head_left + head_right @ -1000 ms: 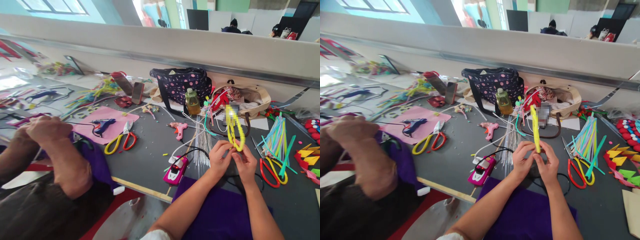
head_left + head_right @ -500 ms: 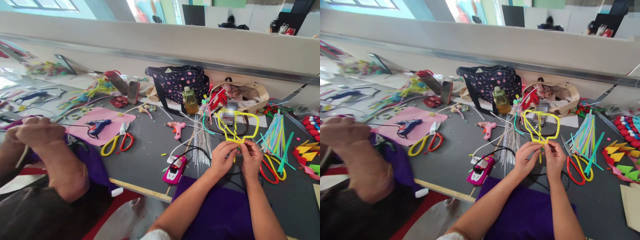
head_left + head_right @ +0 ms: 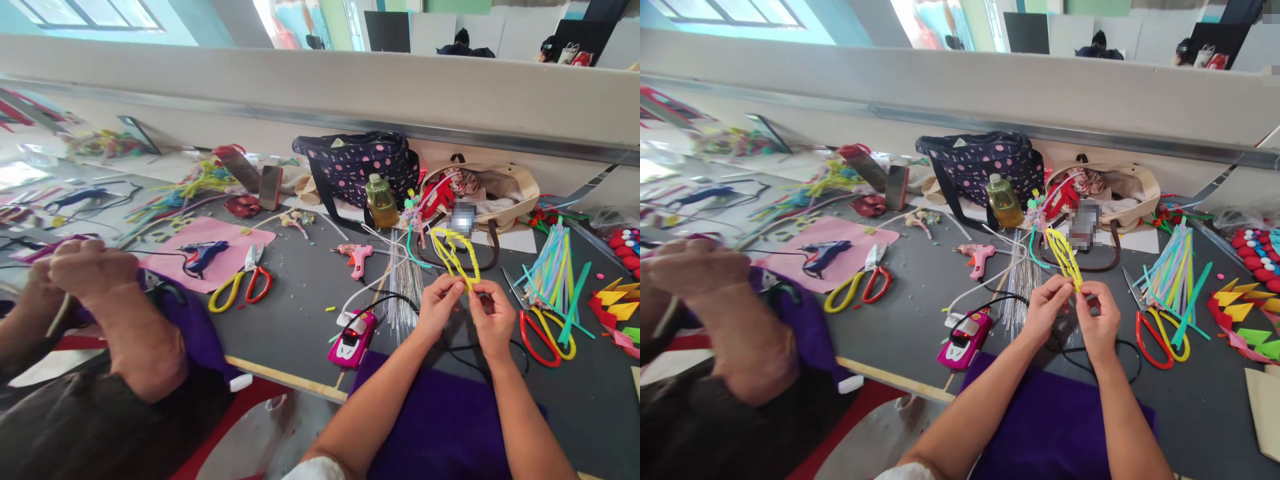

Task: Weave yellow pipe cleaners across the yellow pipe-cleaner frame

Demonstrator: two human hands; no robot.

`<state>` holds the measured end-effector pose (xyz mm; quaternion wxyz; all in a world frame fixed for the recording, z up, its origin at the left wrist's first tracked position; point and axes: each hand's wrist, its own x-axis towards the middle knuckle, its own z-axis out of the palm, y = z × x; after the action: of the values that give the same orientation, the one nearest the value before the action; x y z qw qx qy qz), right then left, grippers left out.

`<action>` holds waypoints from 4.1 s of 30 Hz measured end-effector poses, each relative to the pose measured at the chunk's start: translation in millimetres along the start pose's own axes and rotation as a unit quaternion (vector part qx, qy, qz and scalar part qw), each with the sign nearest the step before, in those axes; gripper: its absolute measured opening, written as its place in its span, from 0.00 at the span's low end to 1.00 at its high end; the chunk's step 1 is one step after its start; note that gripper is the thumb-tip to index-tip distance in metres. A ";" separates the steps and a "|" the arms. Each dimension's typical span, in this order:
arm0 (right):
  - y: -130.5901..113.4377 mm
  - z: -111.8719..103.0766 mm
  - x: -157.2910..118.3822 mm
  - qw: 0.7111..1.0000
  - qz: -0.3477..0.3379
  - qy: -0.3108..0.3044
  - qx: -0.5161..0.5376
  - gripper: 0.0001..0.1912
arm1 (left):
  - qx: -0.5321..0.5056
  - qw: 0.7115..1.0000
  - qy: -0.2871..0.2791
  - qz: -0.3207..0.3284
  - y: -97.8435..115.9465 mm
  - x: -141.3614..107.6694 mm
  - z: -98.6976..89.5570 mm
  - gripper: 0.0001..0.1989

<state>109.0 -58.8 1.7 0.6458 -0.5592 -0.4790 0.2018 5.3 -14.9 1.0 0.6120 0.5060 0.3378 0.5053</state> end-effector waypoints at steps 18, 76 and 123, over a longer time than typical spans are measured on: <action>1.0 6.1 -5.3 0.994 0.081 0.032 0.066 0.09 | -0.198 0.977 0.048 -0.064 6.2 3.0 -2.1 0.18; 22.9 -10.3 16.2 0.948 0.236 -0.009 0.214 0.10 | -0.128 0.979 0.158 -0.028 3.2 10.8 -7.3 0.19; 15.9 -12.7 19.9 0.950 0.239 0.020 0.202 0.12 | -0.085 0.988 0.130 -0.007 2.4 9.6 -4.7 0.13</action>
<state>133.2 -45.0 -4.0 0.6874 -0.5191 -0.2683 0.4314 2.8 -4.4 3.0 0.6069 0.3797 0.3740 0.5897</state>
